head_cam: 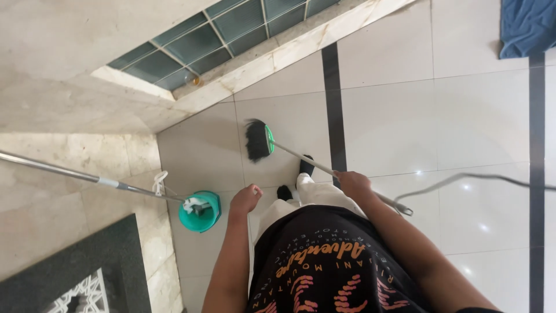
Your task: Sweeping a tiled floor using a broom.
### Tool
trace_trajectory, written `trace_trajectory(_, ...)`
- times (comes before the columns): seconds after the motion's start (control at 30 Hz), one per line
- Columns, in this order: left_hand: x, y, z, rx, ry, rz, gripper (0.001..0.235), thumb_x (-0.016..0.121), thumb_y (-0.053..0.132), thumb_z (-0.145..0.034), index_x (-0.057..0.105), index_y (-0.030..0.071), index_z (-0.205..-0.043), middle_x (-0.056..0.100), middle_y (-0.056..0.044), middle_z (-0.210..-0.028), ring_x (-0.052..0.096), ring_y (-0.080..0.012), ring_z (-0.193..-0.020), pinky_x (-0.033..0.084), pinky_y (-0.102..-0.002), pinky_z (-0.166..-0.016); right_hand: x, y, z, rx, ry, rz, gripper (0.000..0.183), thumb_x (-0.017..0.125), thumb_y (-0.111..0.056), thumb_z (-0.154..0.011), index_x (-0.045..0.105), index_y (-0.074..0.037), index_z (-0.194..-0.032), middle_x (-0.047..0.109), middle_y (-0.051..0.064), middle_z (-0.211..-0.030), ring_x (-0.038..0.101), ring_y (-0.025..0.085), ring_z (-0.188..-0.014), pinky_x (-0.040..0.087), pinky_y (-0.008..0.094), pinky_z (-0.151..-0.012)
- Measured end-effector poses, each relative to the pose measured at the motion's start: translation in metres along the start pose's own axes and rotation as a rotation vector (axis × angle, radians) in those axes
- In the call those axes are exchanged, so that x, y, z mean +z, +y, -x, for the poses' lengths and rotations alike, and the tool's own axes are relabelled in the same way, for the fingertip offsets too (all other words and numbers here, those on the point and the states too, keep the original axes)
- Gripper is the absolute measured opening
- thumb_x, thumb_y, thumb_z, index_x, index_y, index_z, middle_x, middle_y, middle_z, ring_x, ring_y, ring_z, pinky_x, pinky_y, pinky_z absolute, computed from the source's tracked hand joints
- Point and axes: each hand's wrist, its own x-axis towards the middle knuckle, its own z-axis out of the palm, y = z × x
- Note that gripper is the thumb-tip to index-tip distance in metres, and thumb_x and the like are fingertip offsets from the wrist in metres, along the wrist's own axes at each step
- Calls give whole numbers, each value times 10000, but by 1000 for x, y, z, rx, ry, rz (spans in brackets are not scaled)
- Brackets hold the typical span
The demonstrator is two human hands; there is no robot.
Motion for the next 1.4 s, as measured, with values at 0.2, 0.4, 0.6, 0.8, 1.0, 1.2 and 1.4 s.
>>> trace_trajectory(0.2,26,-42,36,11,30,0,329,569,445,-981,639,176,-1155,736,-119,-1089,678,-338,-1054,546,-479,-871,36,25,19,122,-71,65,477,417,-321,-1089,403,-441,-1550,726,47,-1097,734,188,-944,632,397,-774)
trace_trajectory(0.4,88,-135,46,-83,-104,21,296,626,438,-923,700,199,-1083,763,-74,-1102,697,-271,-1080,545,-439,-931,60,102,69,424,-14,-6,425,417,-373,-1087,481,-459,-1499,748,70,-1124,736,240,-984,604,442,-820)
trace_trajectory(0.6,118,-189,58,-22,-65,-25,365,628,499,-943,690,173,-1095,739,-98,-1135,665,-295,-1123,523,-456,-957,69,112,132,352,190,362,325,378,-272,-1154,584,-288,-1405,782,65,-820,763,248,-721,624,401,-610)
trace_trajectory(0.8,87,-160,78,-108,-66,4,317,583,455,-970,678,186,-1110,755,-88,-1086,691,-287,-1061,548,-447,-910,30,56,169,263,70,385,528,371,-257,-1088,363,-383,-1601,746,53,-776,737,180,-592,620,332,-487)
trace_trajectory(1.0,88,-132,60,-73,-31,16,245,590,395,-949,692,215,-1079,759,-45,-1098,701,-259,-1047,557,-439,-881,82,-4,105,89,26,118,432,410,-364,-1092,459,-477,-1506,746,35,-979,735,156,-756,606,341,-596)
trace_trajectory(1.2,73,-83,84,-33,17,37,284,605,446,-952,683,207,-1082,737,-77,-1138,673,-296,-1086,540,-466,-888,103,-39,92,-11,-31,51,451,435,-252,-1083,484,-411,-1501,729,36,-1089,722,242,-978,593,415,-822)
trace_trajectory(1.4,114,-79,90,-10,43,-102,341,587,457,-1001,639,160,-1161,736,-127,-1141,674,-324,-1090,546,-463,-903,117,77,119,187,-132,95,461,383,-329,-1116,395,-440,-1563,747,39,-983,694,124,-676,573,281,-536)
